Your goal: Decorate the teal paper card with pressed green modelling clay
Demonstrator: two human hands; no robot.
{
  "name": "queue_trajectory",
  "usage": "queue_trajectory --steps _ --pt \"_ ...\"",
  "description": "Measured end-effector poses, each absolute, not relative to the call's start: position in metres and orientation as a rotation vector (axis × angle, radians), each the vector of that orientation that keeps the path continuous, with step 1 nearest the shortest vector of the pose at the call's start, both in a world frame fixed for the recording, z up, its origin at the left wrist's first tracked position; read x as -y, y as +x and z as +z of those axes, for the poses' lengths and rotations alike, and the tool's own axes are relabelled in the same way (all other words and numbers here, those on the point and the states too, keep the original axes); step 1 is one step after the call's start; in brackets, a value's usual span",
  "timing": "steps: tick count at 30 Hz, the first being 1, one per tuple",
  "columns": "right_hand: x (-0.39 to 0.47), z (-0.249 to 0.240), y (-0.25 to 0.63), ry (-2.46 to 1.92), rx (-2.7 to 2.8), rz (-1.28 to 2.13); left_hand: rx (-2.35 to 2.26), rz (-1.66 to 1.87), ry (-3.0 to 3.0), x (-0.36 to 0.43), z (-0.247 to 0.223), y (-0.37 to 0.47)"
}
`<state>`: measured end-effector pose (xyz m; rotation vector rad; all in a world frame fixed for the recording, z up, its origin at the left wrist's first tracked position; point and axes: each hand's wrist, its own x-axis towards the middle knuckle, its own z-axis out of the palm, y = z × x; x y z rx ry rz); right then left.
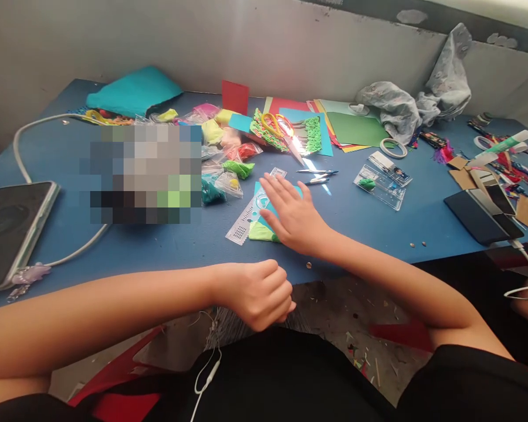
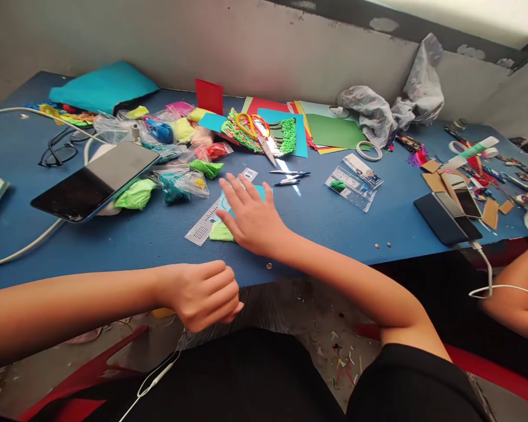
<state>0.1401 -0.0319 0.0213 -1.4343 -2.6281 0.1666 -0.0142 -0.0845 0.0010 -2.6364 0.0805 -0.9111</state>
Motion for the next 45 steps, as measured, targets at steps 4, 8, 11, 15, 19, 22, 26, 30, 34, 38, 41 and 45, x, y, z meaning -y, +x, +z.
queue_trajectory --steps 4,8,11,15,19,22,26,30,34,38,41,45 --pt "0.015 0.003 0.12 -1.476 2.716 0.153 0.053 -0.942 -2.768 0.077 -0.002 -0.012" --pt "0.008 -0.003 0.121 -1.459 2.743 0.167 0.165 -0.949 -2.736 0.076 -0.006 -0.012" --pt "0.007 -0.004 0.121 -1.459 2.762 0.2 0.207 -0.889 -2.653 0.079 -0.009 -0.011" --pt "0.005 0.0 0.125 -1.441 2.696 0.333 0.328 -0.843 -2.575 0.081 -0.016 -0.008" --pt "0.006 0.005 0.132 -1.367 2.556 0.506 0.309 -0.805 -2.623 0.081 -0.022 -0.008" --pt "0.012 0.004 0.131 -1.411 2.628 0.471 0.245 -0.784 -2.604 0.083 -0.022 -0.009" --pt "0.019 0.0 0.122 -1.425 2.771 0.321 0.24 -0.689 -2.561 0.084 -0.019 -0.01" --pt "0.019 -0.002 0.118 -1.465 2.811 0.251 0.239 -0.743 -2.523 0.084 -0.018 -0.009" --pt "0.016 -0.004 0.12 -1.454 2.814 0.272 0.253 -0.766 -2.535 0.083 -0.018 -0.007" --pt "0.014 -0.005 0.122 -1.42 2.816 0.289 0.263 -0.755 -2.55 0.083 -0.017 -0.006" --pt "0.014 -0.004 0.119 -1.451 2.823 0.288 0.318 -0.819 -2.512 0.085 -0.017 -0.007" --pt "0.014 -0.003 0.118 -1.476 2.818 0.353 0.397 -0.866 -2.411 0.09 -0.018 -0.006"
